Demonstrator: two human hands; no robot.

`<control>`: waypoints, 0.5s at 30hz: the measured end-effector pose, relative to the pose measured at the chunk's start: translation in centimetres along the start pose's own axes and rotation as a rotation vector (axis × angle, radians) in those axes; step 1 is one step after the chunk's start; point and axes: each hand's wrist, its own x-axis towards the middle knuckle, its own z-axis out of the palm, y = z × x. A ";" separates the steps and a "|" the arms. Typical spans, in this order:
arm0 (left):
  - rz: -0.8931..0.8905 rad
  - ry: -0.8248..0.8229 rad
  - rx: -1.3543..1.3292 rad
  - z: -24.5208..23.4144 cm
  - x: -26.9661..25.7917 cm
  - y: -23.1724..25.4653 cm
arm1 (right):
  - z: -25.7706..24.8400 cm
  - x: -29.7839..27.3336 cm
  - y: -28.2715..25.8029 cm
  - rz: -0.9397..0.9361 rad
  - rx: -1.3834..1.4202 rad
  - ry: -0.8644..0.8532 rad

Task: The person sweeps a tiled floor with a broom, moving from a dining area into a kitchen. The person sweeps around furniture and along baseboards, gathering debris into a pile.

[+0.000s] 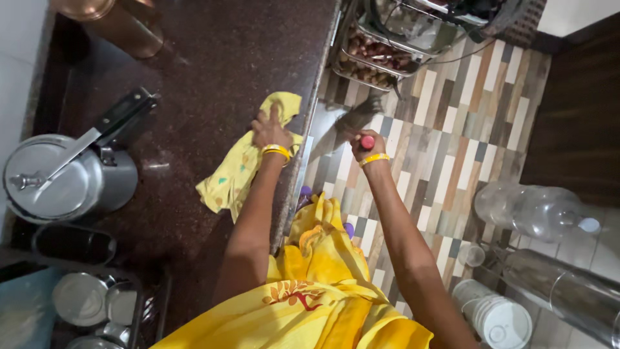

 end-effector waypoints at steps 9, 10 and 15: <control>0.325 0.108 -1.455 4.4 0.5 5.7 | 1.2 1.8 2.5 -0.057 -0.003 -0.009; 0.237 0.089 -1.308 3.6 0.3 5.1 | 1.0 1.6 2.9 -0.086 -0.001 0.031; 0.208 0.458 -0.389 -1.2 1.4 -1.8 | 0.6 1.1 2.4 -0.114 -0.051 0.114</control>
